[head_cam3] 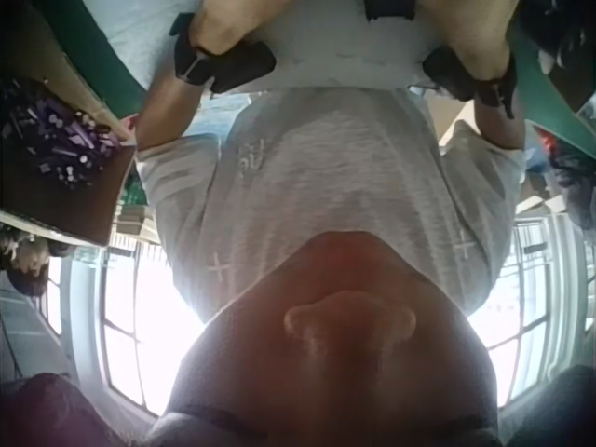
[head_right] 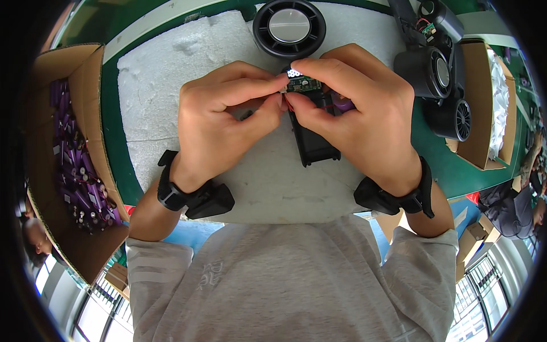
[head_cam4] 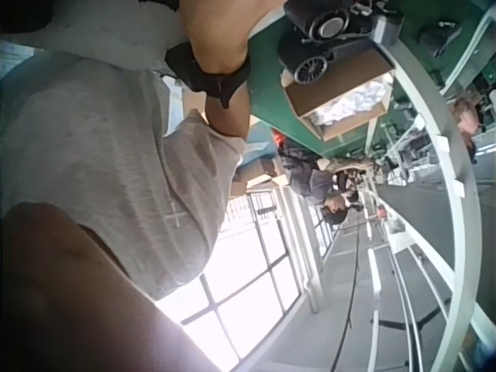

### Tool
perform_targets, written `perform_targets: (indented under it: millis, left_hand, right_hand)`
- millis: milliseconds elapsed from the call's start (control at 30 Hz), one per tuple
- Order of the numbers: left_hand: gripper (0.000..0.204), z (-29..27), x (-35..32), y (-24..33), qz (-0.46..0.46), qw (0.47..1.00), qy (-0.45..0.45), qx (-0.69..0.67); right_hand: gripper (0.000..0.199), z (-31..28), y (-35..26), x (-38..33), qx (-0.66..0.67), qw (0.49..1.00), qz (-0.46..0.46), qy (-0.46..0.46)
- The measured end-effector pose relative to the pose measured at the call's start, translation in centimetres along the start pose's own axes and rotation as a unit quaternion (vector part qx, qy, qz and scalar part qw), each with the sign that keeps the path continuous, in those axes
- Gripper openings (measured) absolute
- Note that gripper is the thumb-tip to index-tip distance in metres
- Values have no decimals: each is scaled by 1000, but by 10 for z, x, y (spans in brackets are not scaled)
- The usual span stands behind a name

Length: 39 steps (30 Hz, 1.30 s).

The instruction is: The person assembles electric fans by taking battery packs from a box, connecting their wires to circuit boards, inserting the components into the fan casings, and placing the assembled fans onto a conveyor belt.

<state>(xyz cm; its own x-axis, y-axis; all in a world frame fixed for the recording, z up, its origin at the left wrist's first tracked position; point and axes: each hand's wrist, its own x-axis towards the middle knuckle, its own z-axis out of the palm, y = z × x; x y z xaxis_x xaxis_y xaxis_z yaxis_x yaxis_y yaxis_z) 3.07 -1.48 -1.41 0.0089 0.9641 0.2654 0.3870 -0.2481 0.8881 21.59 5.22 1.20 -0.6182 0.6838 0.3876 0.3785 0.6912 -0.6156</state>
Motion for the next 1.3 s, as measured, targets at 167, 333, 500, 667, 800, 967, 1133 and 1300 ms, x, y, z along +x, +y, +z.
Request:
perform_targets:
  millis: [167,333,500,667,800,967,1133,1300]
  left_hand:
    - [27,-2,2,2,-29,998,-12,-59]
    - [34,-4,5,6,-73,990,-63,-103]
    - [38,-5,5,4,-114,978,-88,-154]
    - [37,-2,7,3,-116,979,-86,-146]
    - [35,0,7,5,-123,979,-73,-148]
    - [34,1,6,8,-134,978,-49,-154]
    - [32,1,6,3,-76,990,-50,-107]
    - [32,0,9,5,-20,999,-45,-23]
  right_hand:
    - [29,-6,-5,2,52,994,95,-33]
    - [24,-14,-2,-5,53,993,90,-56]
    - [23,-13,-2,-3,25,995,69,-63]
    - [23,-8,1,-6,9,999,35,-24]
    - [24,-6,0,-5,-6,999,41,-21]
    - [23,-4,-1,-5,-30,999,25,-18]
    - [26,-5,-7,-2,-16,996,85,-33]
    - [34,-11,1,4,114,947,261,-151]
